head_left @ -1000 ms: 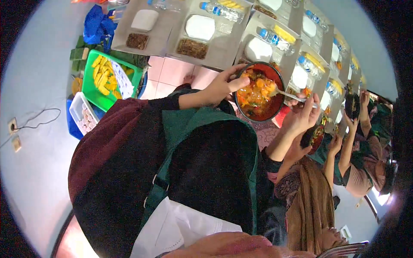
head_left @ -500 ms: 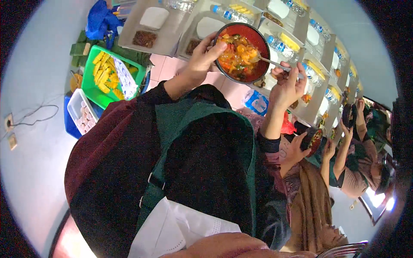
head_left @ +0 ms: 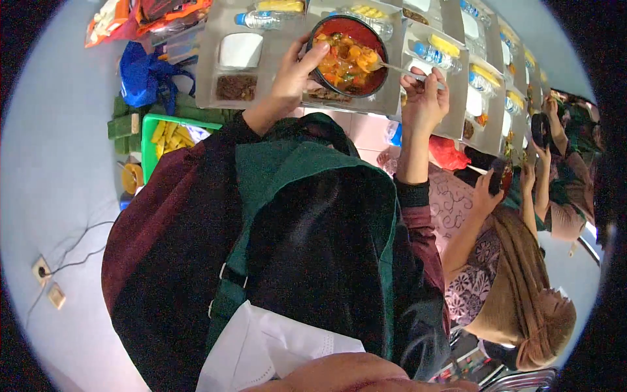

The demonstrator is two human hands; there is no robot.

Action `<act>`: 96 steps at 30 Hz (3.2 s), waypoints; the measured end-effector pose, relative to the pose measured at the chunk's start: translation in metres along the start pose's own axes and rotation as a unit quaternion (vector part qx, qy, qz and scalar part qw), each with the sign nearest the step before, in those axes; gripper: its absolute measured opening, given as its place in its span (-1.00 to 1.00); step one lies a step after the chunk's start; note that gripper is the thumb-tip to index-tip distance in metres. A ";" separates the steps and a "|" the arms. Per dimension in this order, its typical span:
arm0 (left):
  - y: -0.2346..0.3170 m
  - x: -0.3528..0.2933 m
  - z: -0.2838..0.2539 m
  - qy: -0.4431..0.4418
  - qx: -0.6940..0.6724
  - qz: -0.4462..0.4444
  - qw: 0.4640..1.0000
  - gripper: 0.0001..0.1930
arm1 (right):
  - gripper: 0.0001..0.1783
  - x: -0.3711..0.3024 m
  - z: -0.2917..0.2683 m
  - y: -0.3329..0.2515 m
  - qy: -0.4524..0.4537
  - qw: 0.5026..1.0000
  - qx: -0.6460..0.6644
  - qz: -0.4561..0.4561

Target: Serving food from a large pan into smaller bowls and portioning it into containers.

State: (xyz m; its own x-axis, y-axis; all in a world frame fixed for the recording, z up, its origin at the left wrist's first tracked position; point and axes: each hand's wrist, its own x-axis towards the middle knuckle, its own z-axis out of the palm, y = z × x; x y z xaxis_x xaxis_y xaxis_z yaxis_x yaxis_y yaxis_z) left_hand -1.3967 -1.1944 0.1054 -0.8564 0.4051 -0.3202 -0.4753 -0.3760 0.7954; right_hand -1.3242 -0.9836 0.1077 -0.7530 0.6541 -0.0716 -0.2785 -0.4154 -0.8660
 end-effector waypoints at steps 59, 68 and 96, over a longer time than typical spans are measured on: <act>0.025 -0.037 0.019 0.019 0.088 0.088 0.992 -0.40 | -0.71 -0.035 0.072 -0.060 -0.259 0.712 -0.540 -0.367; 0.007 -0.031 0.011 -0.003 0.023 0.047 0.999 -0.38 | -0.69 -0.026 0.040 -0.050 -0.101 0.971 -0.217 0.003; 0.019 -0.039 0.022 -0.054 -0.036 0.043 0.997 -0.45 | -0.63 -0.015 0.054 -0.085 -0.079 0.956 -0.219 -0.181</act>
State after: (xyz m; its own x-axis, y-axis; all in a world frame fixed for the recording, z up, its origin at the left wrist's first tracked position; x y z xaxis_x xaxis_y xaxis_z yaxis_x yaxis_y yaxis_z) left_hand -1.3682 -1.1990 0.1436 -0.8701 0.4542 -0.1916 -0.4172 -0.4715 0.7769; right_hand -1.3218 -0.9926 0.2091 -0.7450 0.5870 0.3170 -0.2867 0.1473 -0.9466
